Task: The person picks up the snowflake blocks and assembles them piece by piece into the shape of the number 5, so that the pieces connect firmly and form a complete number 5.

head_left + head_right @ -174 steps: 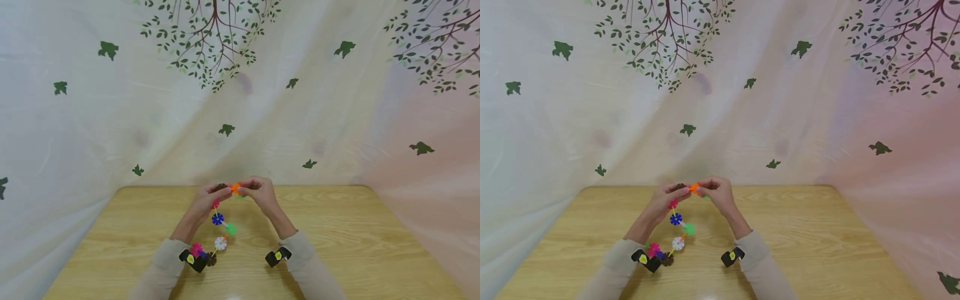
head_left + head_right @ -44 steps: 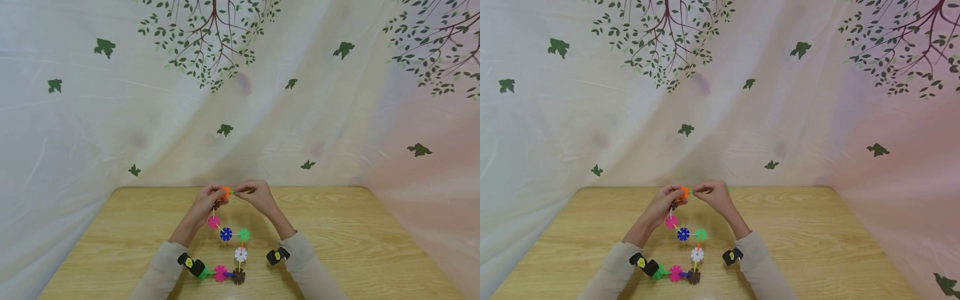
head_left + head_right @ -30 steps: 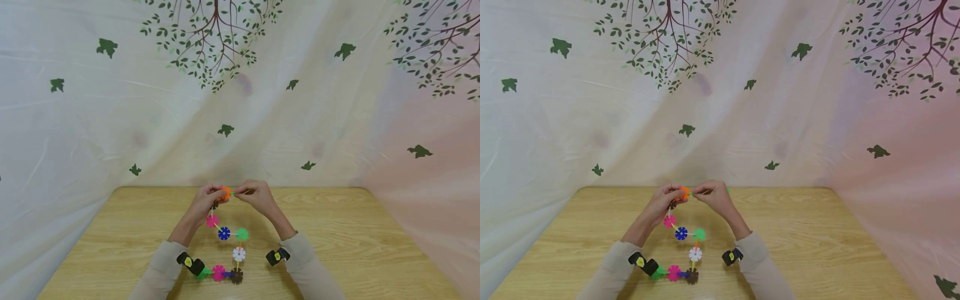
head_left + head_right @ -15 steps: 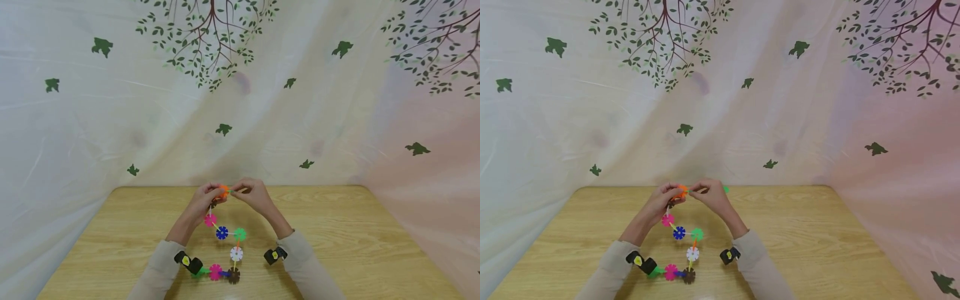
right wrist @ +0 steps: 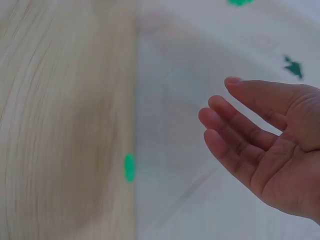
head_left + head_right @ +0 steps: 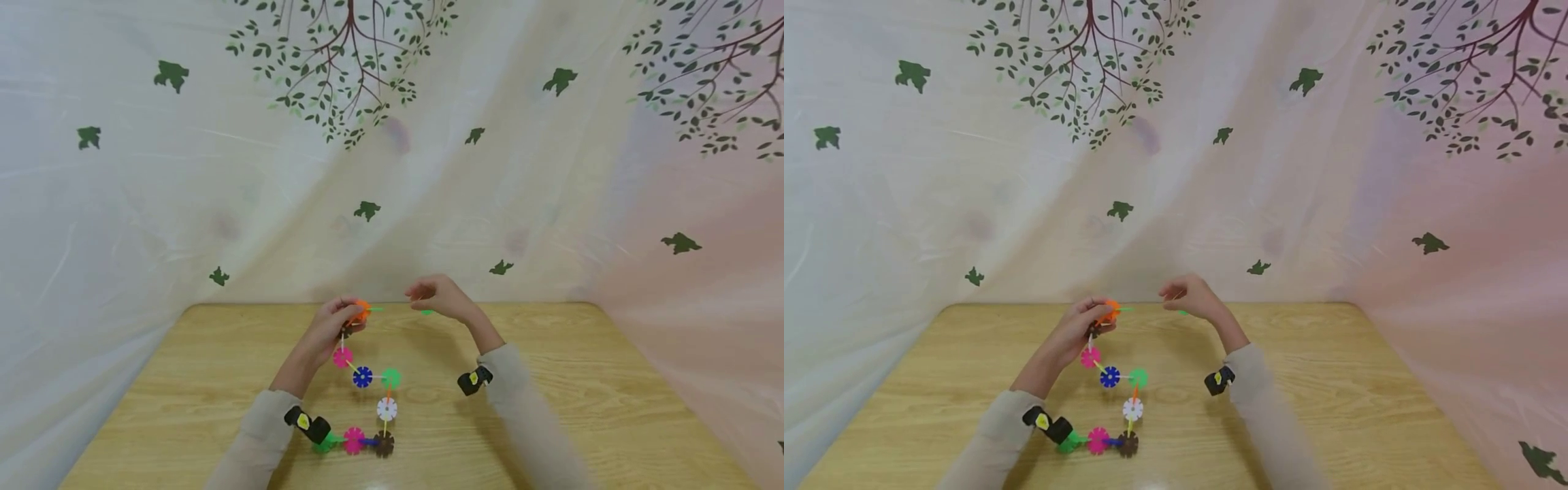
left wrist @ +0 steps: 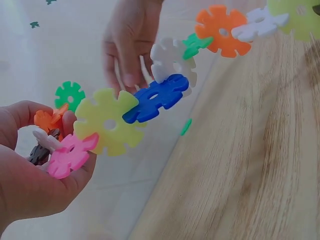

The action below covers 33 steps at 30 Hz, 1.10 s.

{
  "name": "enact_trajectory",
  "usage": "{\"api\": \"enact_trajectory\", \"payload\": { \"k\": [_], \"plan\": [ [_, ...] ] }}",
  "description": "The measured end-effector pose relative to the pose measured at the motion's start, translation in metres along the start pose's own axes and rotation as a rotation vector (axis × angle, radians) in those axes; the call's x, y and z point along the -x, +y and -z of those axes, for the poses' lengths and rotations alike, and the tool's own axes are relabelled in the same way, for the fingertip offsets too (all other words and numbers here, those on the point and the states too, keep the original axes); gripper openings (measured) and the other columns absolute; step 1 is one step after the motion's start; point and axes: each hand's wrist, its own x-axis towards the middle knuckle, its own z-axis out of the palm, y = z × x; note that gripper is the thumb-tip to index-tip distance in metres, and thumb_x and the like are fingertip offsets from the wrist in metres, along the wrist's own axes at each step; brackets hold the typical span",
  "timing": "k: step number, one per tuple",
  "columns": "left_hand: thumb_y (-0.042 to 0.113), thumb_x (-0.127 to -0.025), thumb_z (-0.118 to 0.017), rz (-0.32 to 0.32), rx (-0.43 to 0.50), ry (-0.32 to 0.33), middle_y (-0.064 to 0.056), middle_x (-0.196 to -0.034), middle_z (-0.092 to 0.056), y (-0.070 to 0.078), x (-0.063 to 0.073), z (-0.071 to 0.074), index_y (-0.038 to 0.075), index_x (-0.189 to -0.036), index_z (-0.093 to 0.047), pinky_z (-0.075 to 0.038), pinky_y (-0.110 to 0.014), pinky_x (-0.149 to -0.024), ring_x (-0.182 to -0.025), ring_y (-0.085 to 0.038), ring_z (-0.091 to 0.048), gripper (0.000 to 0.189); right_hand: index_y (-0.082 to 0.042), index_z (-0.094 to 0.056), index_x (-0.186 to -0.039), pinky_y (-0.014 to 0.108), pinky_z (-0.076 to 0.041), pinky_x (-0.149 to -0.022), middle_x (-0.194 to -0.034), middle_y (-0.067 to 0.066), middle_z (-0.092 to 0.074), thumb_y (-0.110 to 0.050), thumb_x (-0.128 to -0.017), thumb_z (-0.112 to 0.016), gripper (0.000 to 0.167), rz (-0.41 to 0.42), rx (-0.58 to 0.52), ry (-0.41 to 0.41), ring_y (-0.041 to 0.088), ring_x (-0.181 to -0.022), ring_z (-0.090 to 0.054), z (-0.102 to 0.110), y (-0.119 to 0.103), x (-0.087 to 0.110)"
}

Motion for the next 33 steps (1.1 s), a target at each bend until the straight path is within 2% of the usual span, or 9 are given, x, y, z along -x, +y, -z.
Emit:
{"api": "enact_trajectory", "payload": {
  "k": [4, 9, 16, 21, 27, 33],
  "plan": [
    [0.01, -0.104, -0.055, -0.001, 0.003, 0.003, 0.0, -0.103, -0.06, 0.001, -0.001, 0.0, -0.004, -0.129, -0.053, -0.059, -0.023, -0.087, -0.092, -0.011, -0.064, 0.028, 0.009, -0.069, -0.114, 0.055, -0.058, -0.081, -0.11, 0.027, -0.072, -0.002, -0.094, -0.069, 0.023, -0.068, 0.045, -0.043, 0.026, -0.093, -0.07, 0.007, 0.023, -0.009],
    [0.01, -0.104, -0.055, 0.01, 0.013, 0.008, -0.001, -0.103, -0.06, 0.0, 0.001, 0.0, -0.001, -0.123, -0.056, -0.059, -0.025, -0.087, -0.091, -0.011, -0.063, 0.022, 0.011, -0.067, -0.115, 0.046, -0.06, -0.075, -0.11, 0.027, -0.07, 0.001, -0.092, -0.069, 0.025, -0.154, 0.088, -0.007, 0.03, -0.095, -0.069, 0.005, 0.048, -0.016],
    [0.009, -0.103, -0.056, 0.004, 0.018, 0.016, -0.001, -0.102, -0.06, 0.001, -0.001, -0.002, -0.002, -0.124, -0.056, -0.059, -0.024, -0.086, -0.091, -0.012, -0.064, 0.023, 0.011, -0.065, -0.118, 0.036, -0.061, -0.078, -0.119, 0.028, -0.067, -0.003, -0.088, -0.075, 0.034, -0.272, 0.109, 0.032, 0.035, -0.103, -0.067, -0.002, 0.071, -0.022],
    [0.009, -0.104, -0.055, -0.002, 0.019, -0.011, 0.0, -0.101, -0.06, 0.001, 0.002, -0.004, -0.002, -0.123, -0.056, -0.059, -0.024, -0.086, -0.089, -0.012, -0.064, 0.022, 0.013, -0.065, -0.12, 0.04, -0.06, -0.084, -0.121, 0.03, -0.066, -0.005, -0.087, -0.077, 0.039, -0.274, 0.173, 0.047, 0.036, -0.103, -0.067, -0.009, 0.076, -0.021],
    [0.01, -0.104, -0.054, 0.0, 0.006, -0.025, 0.0, -0.101, -0.059, 0.001, 0.005, -0.005, -0.002, -0.125, -0.055, -0.06, -0.028, -0.089, -0.089, -0.012, -0.066, 0.024, 0.013, -0.068, -0.112, 0.044, -0.057, -0.089, -0.115, 0.028, -0.068, -0.005, -0.087, -0.076, 0.031, -0.241, 0.22, 0.068, 0.036, -0.103, -0.065, -0.015, 0.078, -0.021],
    [0.011, -0.105, -0.053, -0.005, 0.012, -0.037, 0.001, -0.101, -0.059, 0.001, 0.003, -0.004, -0.002, -0.125, -0.055, -0.06, -0.027, -0.087, -0.089, -0.011, -0.066, 0.024, 0.01, -0.067, -0.102, 0.034, -0.054, -0.077, -0.105, 0.023, -0.067, -0.005, -0.084, -0.079, 0.026, -0.264, 0.174, 0.093, 0.029, -0.094, -0.062, -0.016, 0.08, -0.022]
  ]
}}
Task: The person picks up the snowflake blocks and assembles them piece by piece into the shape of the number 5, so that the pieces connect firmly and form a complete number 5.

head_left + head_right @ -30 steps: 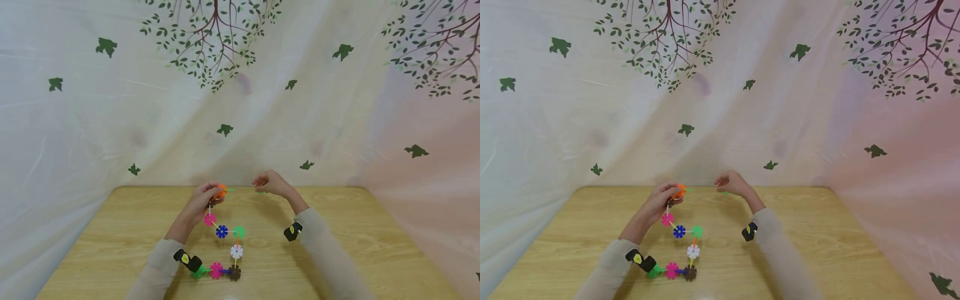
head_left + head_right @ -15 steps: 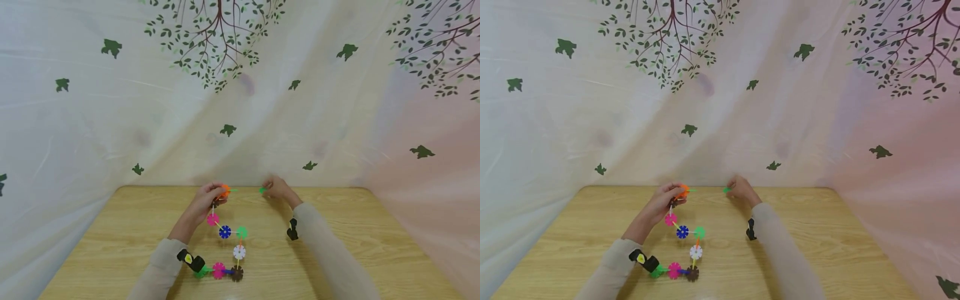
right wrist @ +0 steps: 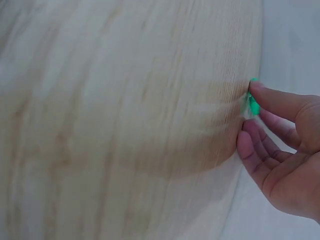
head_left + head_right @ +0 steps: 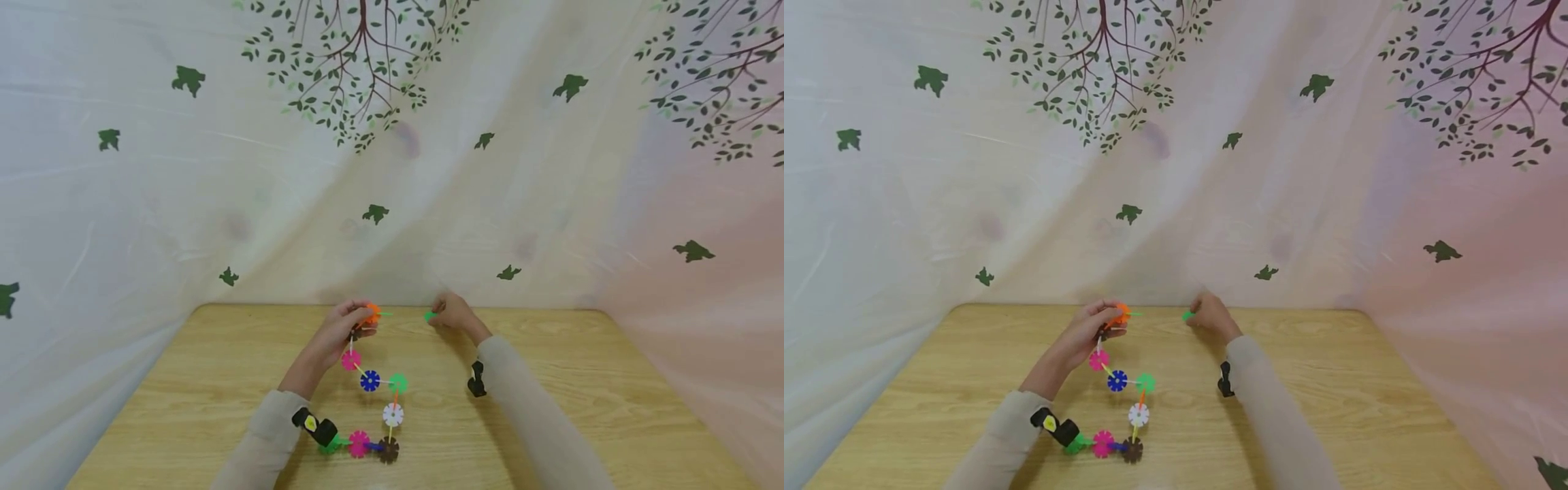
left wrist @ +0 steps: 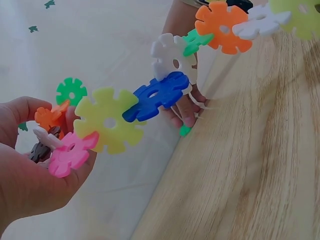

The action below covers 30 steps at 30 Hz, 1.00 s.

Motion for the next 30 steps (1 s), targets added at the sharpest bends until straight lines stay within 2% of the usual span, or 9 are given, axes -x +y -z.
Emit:
{"api": "enact_trajectory", "payload": {
  "k": [4, 8, 12, 15, 16, 20, 23, 28, 30],
  "plan": [
    [0.011, -0.104, -0.056, -0.017, 0.017, -0.017, 0.002, -0.099, -0.061, 0.001, -0.001, -0.001, 0.0, -0.121, -0.059, -0.06, -0.027, -0.088, -0.09, -0.011, -0.064, 0.021, 0.009, -0.064, -0.1, 0.025, -0.048, -0.066, -0.095, 0.018, -0.066, -0.002, -0.082, -0.08, 0.026, 0.007, -0.059, 0.016, 0.022, -0.083, -0.059, -0.001, 0.001, 0.001],
    [0.01, -0.102, -0.06, -0.02, 0.011, -0.025, 0.003, -0.1, -0.061, 0.001, -0.001, -0.001, 0.0, -0.125, -0.061, -0.059, -0.027, -0.09, -0.092, -0.011, -0.061, 0.025, 0.011, -0.063, -0.101, 0.024, -0.051, -0.061, -0.09, 0.017, -0.065, 0.004, -0.083, -0.076, 0.023, 0.036, -0.199, 0.015, 0.017, -0.077, -0.059, -0.002, -0.002, 0.008],
    [0.011, -0.102, -0.061, -0.015, -0.013, -0.029, 0.003, -0.103, -0.061, -0.001, -0.002, 0.0, -0.003, -0.13, -0.059, -0.058, -0.025, -0.091, -0.096, -0.013, -0.061, 0.032, 0.016, -0.062, -0.109, 0.036, -0.061, -0.068, -0.094, 0.023, -0.068, 0.006, -0.088, -0.071, 0.026, 0.07, -0.379, 0.002, 0.019, -0.076, -0.066, -0.002, -0.008, 0.019],
    [0.011, -0.102, -0.062, -0.011, -0.024, -0.028, 0.003, -0.104, -0.061, -0.001, -0.003, 0.0, -0.003, -0.131, -0.057, -0.058, -0.025, -0.091, -0.096, -0.012, -0.062, 0.033, 0.015, -0.062, -0.115, 0.045, -0.063, -0.079, -0.098, 0.022, -0.071, 0.003, -0.09, -0.072, 0.029, 0.09, -0.461, 0.016, 0.017, -0.078, -0.07, -0.002, -0.012, 0.025],
    [0.012, -0.102, -0.062, -0.009, -0.027, -0.027, 0.003, -0.106, -0.061, -0.001, -0.003, 0.0, -0.003, -0.132, -0.057, -0.057, -0.025, -0.092, -0.096, -0.012, -0.062, 0.034, 0.013, -0.064, -0.116, 0.044, -0.063, -0.079, -0.098, 0.019, -0.072, 0.001, -0.091, -0.072, 0.029, 0.099, -0.482, 0.026, 0.014, -0.078, -0.07, -0.004, -0.011, 0.024],
    [0.013, -0.101, -0.063, -0.003, -0.043, -0.023, 0.001, -0.11, -0.061, -0.002, -0.003, 0.0, -0.003, -0.136, -0.054, -0.056, -0.026, -0.094, -0.094, -0.011, -0.062, 0.039, 0.009, -0.066, -0.119, 0.044, -0.062, -0.082, -0.097, 0.012, -0.075, -0.003, -0.093, -0.072, 0.03, 0.13, -0.559, 0.053, 0.011, -0.08, -0.071, 0.0, -0.029, 0.034],
    [0.014, -0.1, -0.064, -0.004, -0.058, -0.022, 0.001, -0.109, -0.061, -0.002, -0.004, 0.0, -0.001, -0.136, -0.055, -0.055, -0.027, -0.093, -0.095, -0.013, -0.06, 0.039, 0.008, -0.066, -0.122, 0.049, -0.061, -0.086, -0.098, 0.009, -0.075, -0.005, -0.094, -0.072, 0.032, 0.157, -0.612, 0.062, 0.013, -0.082, -0.072, 0.002, -0.044, 0.042],
    [0.013, -0.099, -0.065, -0.006, -0.074, -0.022, 0.002, -0.103, -0.062, -0.002, -0.004, 0.0, -0.001, -0.133, -0.057, -0.054, -0.026, -0.088, -0.094, -0.014, -0.059, 0.037, 0.006, -0.066, -0.122, 0.051, -0.06, -0.087, -0.096, 0.007, -0.074, -0.006, -0.094, -0.071, 0.03, 0.165, -0.664, 0.062, 0.025, -0.088, -0.073, 0.001, -0.066, 0.055],
    [0.013, -0.099, -0.065, -0.008, -0.078, -0.018, 0.003, -0.101, -0.062, -0.002, -0.005, -0.001, -0.002, -0.132, -0.056, -0.053, -0.026, -0.086, -0.092, -0.013, -0.059, 0.038, 0.006, -0.067, -0.12, 0.047, -0.062, -0.085, -0.096, 0.007, -0.075, -0.006, -0.095, -0.071, 0.028, 0.166, -0.67, 0.064, 0.029, -0.089, -0.073, -0.002, -0.072, 0.058]
  ]
}}
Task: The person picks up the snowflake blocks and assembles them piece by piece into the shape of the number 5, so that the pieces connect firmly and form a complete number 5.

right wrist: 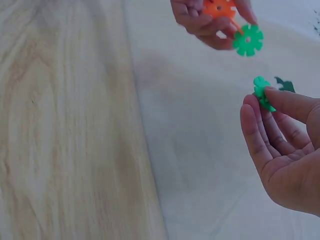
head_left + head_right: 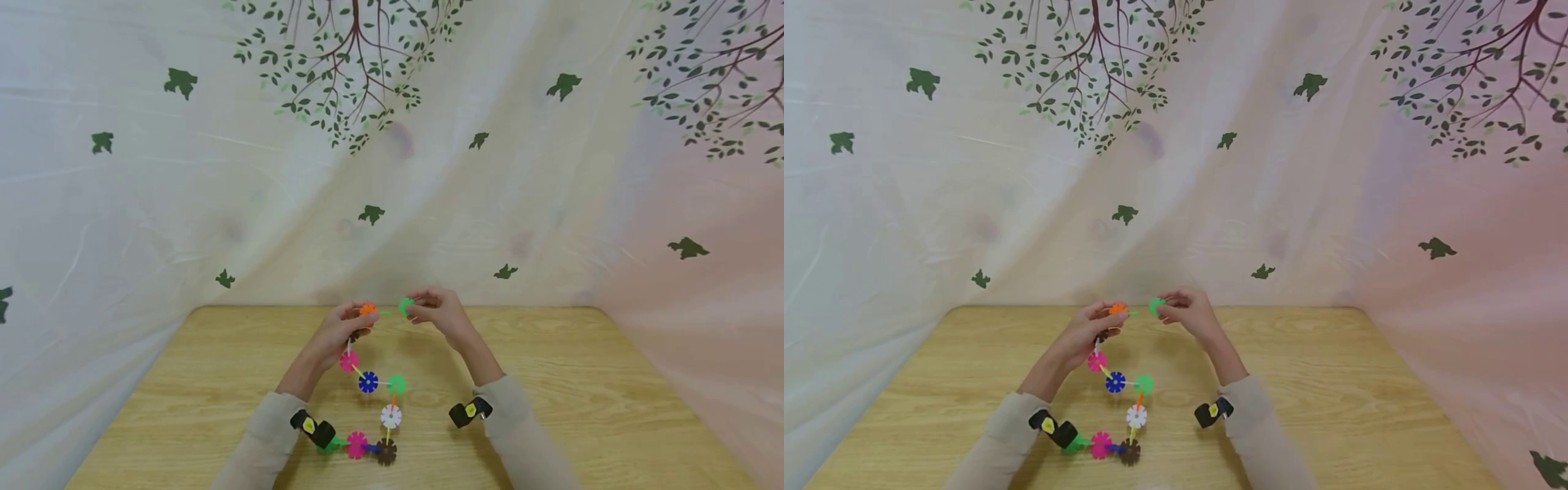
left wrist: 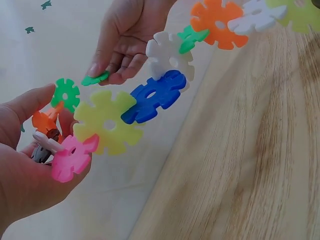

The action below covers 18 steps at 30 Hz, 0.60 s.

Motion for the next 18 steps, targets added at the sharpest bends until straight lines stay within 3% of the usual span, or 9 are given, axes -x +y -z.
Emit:
{"api": "enact_trajectory", "payload": {
  "k": [11, 18],
  "plan": [
    [0.013, -0.099, -0.067, -0.001, -0.002, 0.034, 0.004, -0.097, -0.062, 0.001, 0.001, -0.001, -0.004, -0.134, -0.054, -0.052, -0.024, -0.079, -0.085, -0.012, -0.057, 0.041, 0.008, -0.066, -0.111, 0.063, -0.055, -0.091, -0.087, -0.001, -0.075, -0.004, -0.094, -0.071, 0.021, -0.001, -0.071, 0.013, 0.013, -0.078, -0.073, -0.017, -0.004, 0.008],
    [0.012, -0.099, -0.067, 0.0, 0.002, 0.028, 0.003, -0.102, -0.061, 0.001, 0.001, 0.0, -0.004, -0.133, -0.054, -0.053, -0.023, -0.082, -0.087, -0.012, -0.057, 0.04, 0.009, -0.066, -0.111, 0.05, -0.061, -0.084, -0.086, -0.002, -0.074, -0.004, -0.094, -0.071, 0.021, -0.006, -0.073, -0.004, 0.012, -0.076, -0.072, -0.02, -0.008, 0.01]
  ]
}}
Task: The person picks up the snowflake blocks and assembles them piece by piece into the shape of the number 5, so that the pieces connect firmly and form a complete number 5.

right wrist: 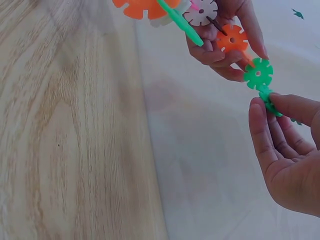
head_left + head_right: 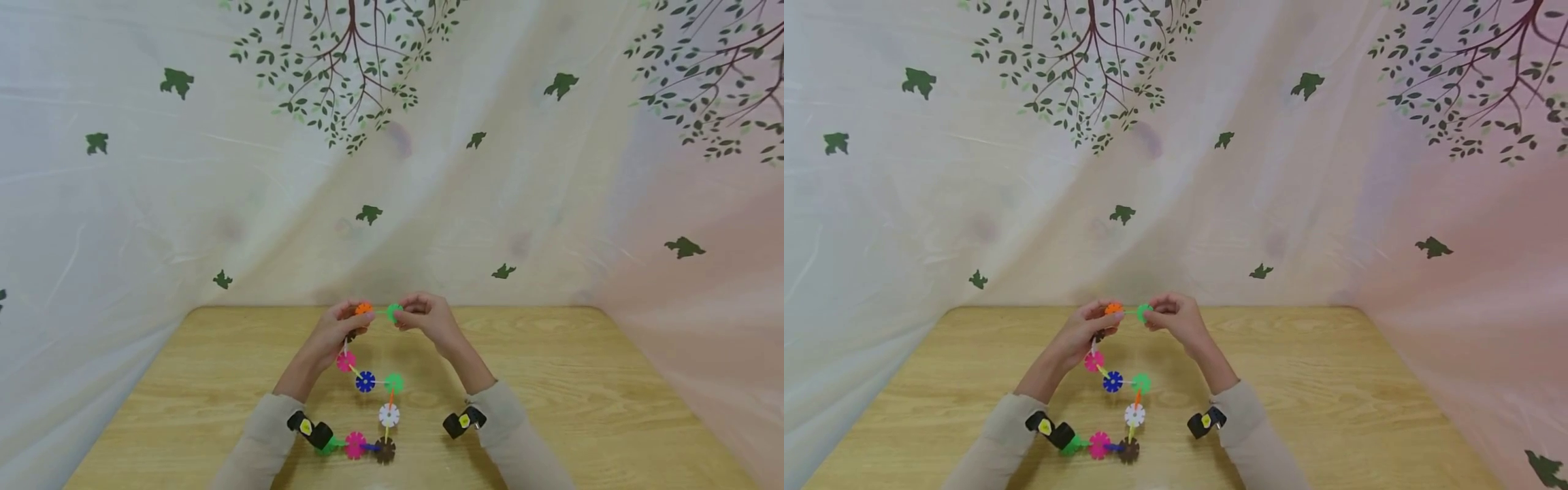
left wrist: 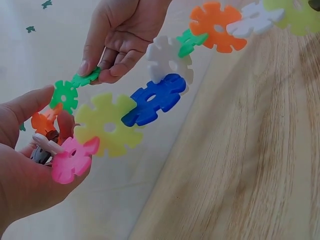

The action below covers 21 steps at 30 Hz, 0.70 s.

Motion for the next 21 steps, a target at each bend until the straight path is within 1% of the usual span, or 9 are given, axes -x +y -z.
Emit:
{"api": "enact_trajectory", "payload": {
  "k": [3, 6, 7, 11, 14, 16, 18, 21],
  "plan": [
    [0.011, -0.098, -0.067, 0.005, 0.006, -0.002, 0.003, -0.102, -0.061, -0.0018, -0.0007, 0.0003, -0.003, -0.131, -0.056, -0.054, -0.023, -0.083, -0.087, -0.012, -0.057, 0.037, 0.009, -0.066, -0.111, 0.042, -0.063, -0.08, -0.086, -0.002, -0.074, -0.004, -0.094, -0.071, 0.022, 0.003, 0.0, -0.013, 0.012, -0.076, -0.071, 0.0, 0.0001, 0.0015],
    [0.011, -0.099, -0.066, 0.006, 0.003, -0.01, 0.003, -0.102, -0.061, -0.0026, -0.0013, 0.0008, -0.002, -0.13, -0.057, -0.054, -0.024, -0.084, -0.088, -0.013, -0.058, 0.035, 0.009, -0.067, -0.111, 0.038, -0.063, -0.078, -0.087, 0.0, -0.074, -0.005, -0.094, -0.071, 0.022, 0.017, 0.003, -0.03, 0.014, -0.077, -0.071, 0.001, 0.0009, 0.0019],
    [0.011, -0.099, -0.066, 0.005, 0.002, -0.013, 0.003, -0.103, -0.061, -0.0023, -0.0013, 0.0011, -0.002, -0.129, -0.057, -0.055, -0.024, -0.085, -0.089, -0.013, -0.058, 0.034, 0.009, -0.067, -0.111, 0.038, -0.063, -0.078, -0.088, 0.0, -0.074, -0.005, -0.094, -0.072, 0.023, 0.022, 0.005, -0.037, 0.015, -0.078, -0.071, 0.0014, 0.001, 0.0017],
    [0.011, -0.099, -0.065, 0.002, 0.002, -0.028, 0.002, -0.104, -0.061, -0.0012, -0.0008, 0.0022, -0.003, -0.13, -0.056, -0.056, -0.024, -0.086, -0.091, -0.015, -0.058, 0.035, 0.009, -0.068, -0.112, 0.047, -0.062, -0.081, -0.088, 0.0, -0.074, -0.005, -0.094, -0.072, 0.023, 0.022, 0.011, -0.058, 0.016, -0.078, -0.071, 0.001, 0.0006, 0.0007],
    [0.01, -0.1, -0.064, 0.001, 0.002, -0.037, 0.003, -0.104, -0.062, -0.0012, -0.0002, 0.0028, -0.002, -0.127, -0.058, -0.056, -0.025, -0.087, -0.092, -0.014, -0.06, 0.03, 0.009, -0.069, -0.113, 0.049, -0.061, -0.082, -0.087, -0.002, -0.074, -0.005, -0.094, -0.071, 0.023, 0.009, 0.017, -0.066, 0.015, -0.077, -0.071, -0.0002, 0.0008, 0.0],
    [0.009, -0.1, -0.064, 0.001, 0.004, -0.044, 0.003, -0.105, -0.062, -0.0013, 0.0, 0.0028, -0.003, -0.126, -0.058, -0.057, -0.026, -0.089, -0.093, -0.013, -0.061, 0.029, 0.008, -0.069, -0.113, 0.045, -0.062, -0.081, -0.087, -0.003, -0.074, -0.006, -0.094, -0.071, 0.024, 0.002, 0.021, -0.068, 0.014, -0.078, -0.071, -0.0003, 0.001, -0.0001],
    [0.008, -0.1, -0.064, 0.002, 0.005, -0.049, 0.003, -0.106, -0.063, -0.0012, 0.0002, 0.0024, -0.004, -0.126, -0.058, -0.057, -0.03, -0.094, -0.095, -0.013, -0.063, 0.029, 0.008, -0.069, -0.114, 0.041, -0.062, -0.079, -0.087, -0.003, -0.074, -0.006, -0.094, -0.071, 0.024, -0.006, 0.026, -0.069, 0.014, -0.078, -0.071, -0.0001, 0.0012, -0.0002],
    [0.01, -0.099, -0.065, 0.006, -0.008, -0.054, 0.002, -0.108, -0.065, -0.0005, 0.0002, 0.0012, -0.006, -0.128, -0.058, -0.055, -0.038, -0.102, -0.098, -0.012, -0.067, 0.034, 0.007, -0.07, -0.115, 0.038, -0.062, -0.078, -0.088, -0.003, -0.074, -0.007, -0.095, -0.07, 0.024, -0.019, 0.031, -0.071, 0.014, -0.078, -0.071, 0.0008, 0.0007, -0.0003]
  ]
}}
